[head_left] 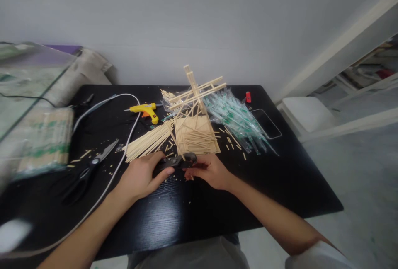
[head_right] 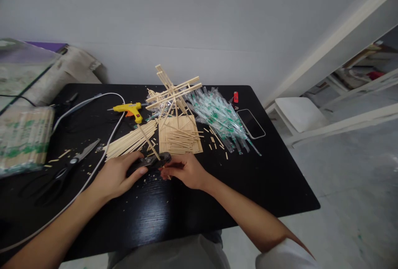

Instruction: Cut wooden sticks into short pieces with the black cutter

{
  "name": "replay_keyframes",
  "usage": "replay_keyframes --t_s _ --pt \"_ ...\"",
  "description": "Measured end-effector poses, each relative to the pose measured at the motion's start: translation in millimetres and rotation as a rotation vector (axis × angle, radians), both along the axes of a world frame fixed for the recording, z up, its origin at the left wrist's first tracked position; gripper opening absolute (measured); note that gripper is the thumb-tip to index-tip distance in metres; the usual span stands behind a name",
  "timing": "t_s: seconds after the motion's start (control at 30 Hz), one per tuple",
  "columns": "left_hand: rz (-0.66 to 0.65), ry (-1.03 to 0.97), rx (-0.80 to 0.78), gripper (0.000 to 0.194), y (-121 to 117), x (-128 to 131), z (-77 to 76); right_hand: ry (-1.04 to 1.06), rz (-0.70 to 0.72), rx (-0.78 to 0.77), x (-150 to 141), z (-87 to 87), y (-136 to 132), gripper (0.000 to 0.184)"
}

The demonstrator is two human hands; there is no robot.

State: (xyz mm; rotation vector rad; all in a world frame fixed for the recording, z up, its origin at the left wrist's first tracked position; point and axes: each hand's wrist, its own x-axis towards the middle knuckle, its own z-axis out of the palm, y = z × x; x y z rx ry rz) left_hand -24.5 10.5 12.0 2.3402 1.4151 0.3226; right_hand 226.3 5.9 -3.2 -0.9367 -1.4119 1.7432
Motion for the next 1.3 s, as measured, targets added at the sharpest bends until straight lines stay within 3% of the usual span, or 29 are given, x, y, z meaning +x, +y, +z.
replay_keyframes --t_s 0.23,0.33,0.4,0.57,1.03,1.2,1.3 --pt "0.056 0.090 -0.030 0.049 0.0 0.9 3.0 -0.118 -0.093 0.096 -0.9 -7.5 -3.0 0.025" --pt "0.068 0.113 -0.040 0.050 0.3 2.1 5.1 -0.070 -0.203 0.157 -0.1 -9.5 -4.1 0.055" --pt "0.065 0.121 -0.046 0.051 0.4 3.1 6.1 -0.037 -0.199 0.213 1.9 -7.3 -3.8 0.063" --pt "0.020 0.159 -0.058 0.054 -0.1 4.8 6.8 -0.123 -0.015 0.353 9.3 5.6 0.4 0.037" --pt "0.091 0.322 0.014 0.067 1.9 5.8 6.7 0.045 -0.011 0.163 6.5 -6.5 2.3 0.043" --pt "0.312 0.328 0.010 0.067 10.4 1.7 9.7 0.077 -0.068 0.129 6.9 -5.2 2.3 0.048" --pt "0.402 0.096 0.005 0.060 14.8 -1.7 10.0 0.082 -0.055 0.104 5.7 -4.5 0.5 0.047"
